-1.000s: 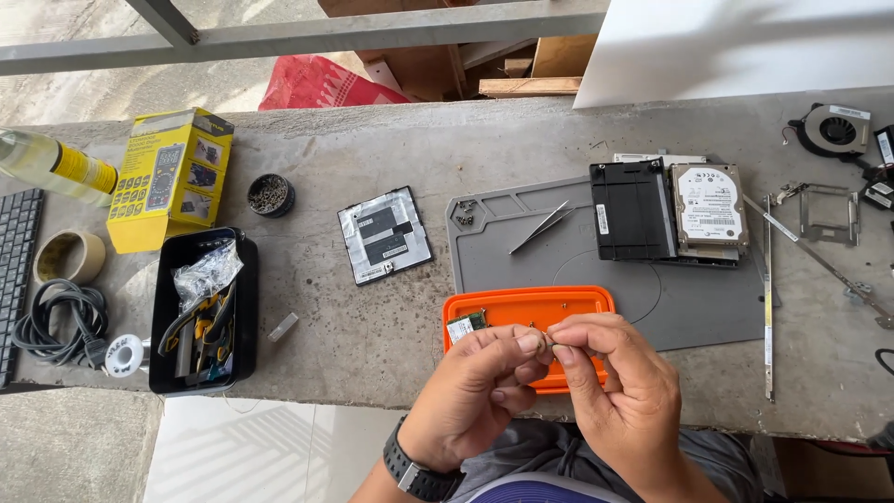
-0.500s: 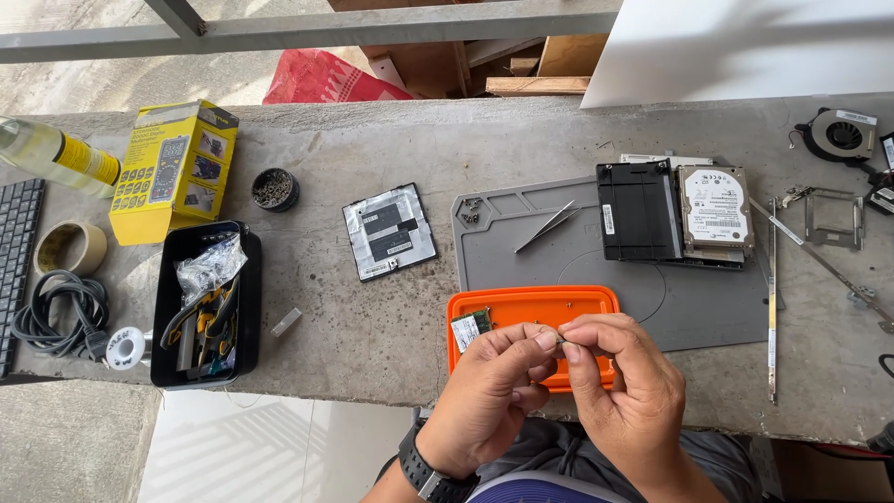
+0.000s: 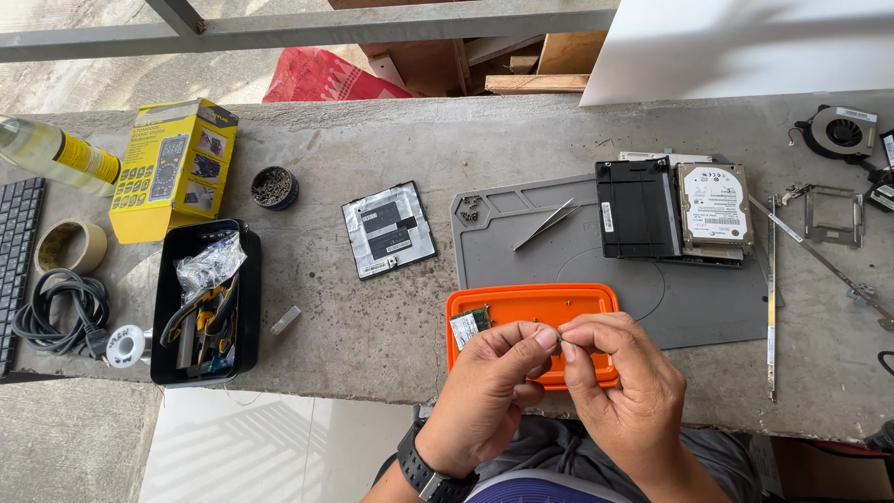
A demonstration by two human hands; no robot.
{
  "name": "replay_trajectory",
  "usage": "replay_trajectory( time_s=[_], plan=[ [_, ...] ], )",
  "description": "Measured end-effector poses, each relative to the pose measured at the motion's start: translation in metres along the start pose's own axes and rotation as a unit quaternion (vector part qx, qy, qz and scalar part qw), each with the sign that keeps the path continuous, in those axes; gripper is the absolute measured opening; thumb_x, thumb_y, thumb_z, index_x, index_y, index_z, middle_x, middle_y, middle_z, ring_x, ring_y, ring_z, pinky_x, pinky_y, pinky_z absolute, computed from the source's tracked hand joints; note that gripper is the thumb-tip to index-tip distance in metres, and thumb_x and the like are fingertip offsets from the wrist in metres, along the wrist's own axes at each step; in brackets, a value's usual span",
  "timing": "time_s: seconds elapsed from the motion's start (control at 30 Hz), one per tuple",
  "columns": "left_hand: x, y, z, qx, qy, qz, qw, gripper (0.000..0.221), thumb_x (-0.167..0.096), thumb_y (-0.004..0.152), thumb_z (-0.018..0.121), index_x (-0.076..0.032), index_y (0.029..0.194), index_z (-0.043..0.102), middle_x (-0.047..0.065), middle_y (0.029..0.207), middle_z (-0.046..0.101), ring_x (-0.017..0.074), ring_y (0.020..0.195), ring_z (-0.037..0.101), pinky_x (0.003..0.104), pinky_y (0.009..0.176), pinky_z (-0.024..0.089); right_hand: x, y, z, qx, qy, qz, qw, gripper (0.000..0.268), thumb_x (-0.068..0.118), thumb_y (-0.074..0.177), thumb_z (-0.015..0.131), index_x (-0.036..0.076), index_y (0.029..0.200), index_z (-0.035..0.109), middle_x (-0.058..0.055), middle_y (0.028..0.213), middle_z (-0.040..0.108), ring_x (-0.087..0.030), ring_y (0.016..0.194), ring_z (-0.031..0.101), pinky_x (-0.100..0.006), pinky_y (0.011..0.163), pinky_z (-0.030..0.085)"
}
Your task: Picking up a small circuit board and individual tiny screws from a plastic container lid on a workbench.
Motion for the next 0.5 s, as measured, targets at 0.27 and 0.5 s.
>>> replay_trajectory(
  time_s=[0.27, 0.5],
  plan=[
    [-0.006, -0.001, -0.002, -0.011, 0.100, 0.086, 0.991, 0.017, -0.023, 0.110, 0.082, -0.008, 0.102, 0.081, -0.006, 0.079, 0.059, 0.0059, 0.064, 0.034, 0.026, 0.056, 0.026, -0.004, -0.002, -0.002, 0.011, -0.003, 0.009, 1.000, 0.004, 0.006, 0.108, 0.072, 0.003, 0.108, 0.074, -0.010, 0.104, 0.081, -0.023, 0.094, 0.081, -0.034, 0.091, 0.067],
    [-0.016, -0.006, 0.000, -0.021, 0.222, 0.157, 0.962, 0.017, -0.024, 0.110, 0.080, -0.009, 0.104, 0.082, -0.002, 0.098, 0.077, 0.0076, 0.090, 0.065, 0.027, 0.085, 0.053, 0.000, 0.002, -0.001, 0.025, 0.008, 0.009, 1.000, 0.010, 0.011, 0.110, 0.070, 0.003, 0.103, 0.072, -0.008, 0.097, 0.078, -0.021, 0.086, 0.078, -0.033, 0.084, 0.065]
  ],
)
Point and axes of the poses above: each hand's wrist, its own y-axis towards the middle knuckle, its own z-axis out of the palm, x = y × z, the point moved 4 cm from there along y, towards the middle knuckle
